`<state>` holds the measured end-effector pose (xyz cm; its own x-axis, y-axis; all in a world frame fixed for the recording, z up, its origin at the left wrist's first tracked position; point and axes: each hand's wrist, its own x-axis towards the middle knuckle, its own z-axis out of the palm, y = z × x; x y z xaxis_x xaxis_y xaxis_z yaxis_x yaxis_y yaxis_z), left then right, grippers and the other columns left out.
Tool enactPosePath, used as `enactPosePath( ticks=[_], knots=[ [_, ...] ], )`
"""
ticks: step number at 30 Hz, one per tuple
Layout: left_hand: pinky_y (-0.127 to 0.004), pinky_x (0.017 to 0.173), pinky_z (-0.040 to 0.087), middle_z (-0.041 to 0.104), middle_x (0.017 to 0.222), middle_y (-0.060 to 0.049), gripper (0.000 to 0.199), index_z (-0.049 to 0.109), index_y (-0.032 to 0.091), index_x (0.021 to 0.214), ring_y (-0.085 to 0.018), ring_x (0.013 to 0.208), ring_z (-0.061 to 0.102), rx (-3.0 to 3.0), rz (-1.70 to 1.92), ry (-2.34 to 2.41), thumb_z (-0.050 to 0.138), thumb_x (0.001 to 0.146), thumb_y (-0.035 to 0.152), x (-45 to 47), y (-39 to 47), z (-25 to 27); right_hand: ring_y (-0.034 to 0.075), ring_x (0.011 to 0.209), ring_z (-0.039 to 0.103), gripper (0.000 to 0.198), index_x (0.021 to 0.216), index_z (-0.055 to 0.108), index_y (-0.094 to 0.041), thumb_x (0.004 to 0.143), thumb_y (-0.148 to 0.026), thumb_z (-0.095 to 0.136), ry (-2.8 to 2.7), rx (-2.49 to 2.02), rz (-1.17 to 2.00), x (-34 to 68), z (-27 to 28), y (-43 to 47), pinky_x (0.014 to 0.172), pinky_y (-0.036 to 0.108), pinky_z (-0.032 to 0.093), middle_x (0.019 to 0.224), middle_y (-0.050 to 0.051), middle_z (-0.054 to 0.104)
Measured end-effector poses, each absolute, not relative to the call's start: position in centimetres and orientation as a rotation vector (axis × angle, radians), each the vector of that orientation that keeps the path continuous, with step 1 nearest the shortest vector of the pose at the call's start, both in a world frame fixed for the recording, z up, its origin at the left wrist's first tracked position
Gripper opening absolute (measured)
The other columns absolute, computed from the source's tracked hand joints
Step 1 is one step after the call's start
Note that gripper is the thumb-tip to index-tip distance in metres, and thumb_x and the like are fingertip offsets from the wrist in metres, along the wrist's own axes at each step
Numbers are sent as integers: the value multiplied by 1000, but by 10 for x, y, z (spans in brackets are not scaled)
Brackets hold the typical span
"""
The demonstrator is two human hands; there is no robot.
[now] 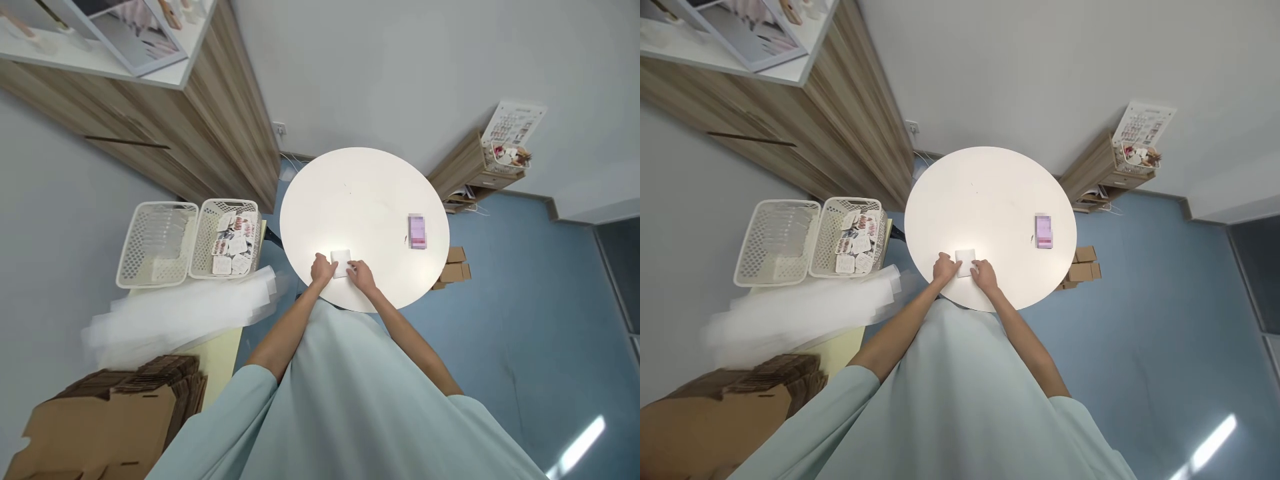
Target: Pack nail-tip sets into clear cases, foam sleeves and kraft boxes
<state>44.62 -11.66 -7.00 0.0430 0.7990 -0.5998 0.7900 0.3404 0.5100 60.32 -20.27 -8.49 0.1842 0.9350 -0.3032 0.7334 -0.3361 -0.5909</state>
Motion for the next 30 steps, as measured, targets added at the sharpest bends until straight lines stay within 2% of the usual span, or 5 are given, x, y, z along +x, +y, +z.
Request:
enactPosePath(
  ticks=[6,13,18,23,30],
  knots=[
    [-33,88,48,76,118,-11,25,60,18,116,-27,113,70,1472,109,1771,65,98,35,391,-120,-66,22,102,67,39,138,68,-15,102,-25,57,-1689,-2015,1022,552,-89,-194,103,35,52,117,12,68],
    [-31,88,47,78,112,-9,17,64,20,109,-25,109,70,1423,150,1842,65,99,34,371,-122,-64,23,103,68,38,137,69,-17,102,-26,58,-1802,-1961,1130,539,-77,-177,102,36,52,120,13,69],
    [-33,91,51,73,126,-14,28,65,18,120,-24,106,71,1455,317,1888,60,102,37,371,-149,-60,21,95,69,49,148,61,-18,100,-29,61,-1742,-1851,1177,550,-67,-198,98,36,56,125,13,69],
    [-36,88,56,78,117,-11,28,67,18,119,-24,92,75,1325,399,1896,60,99,36,344,-198,-49,21,93,70,47,142,65,-22,97,-33,62,-1608,-1728,1268,547,-65,-232,93,39,58,121,11,70],
    [-41,91,60,80,113,-10,31,68,21,115,-28,100,76,1129,558,1994,60,93,42,285,-260,-19,22,93,69,43,133,70,-24,95,-42,61,-1565,-1656,1363,536,-47,-247,86,39,60,121,10,72]
  ],
)
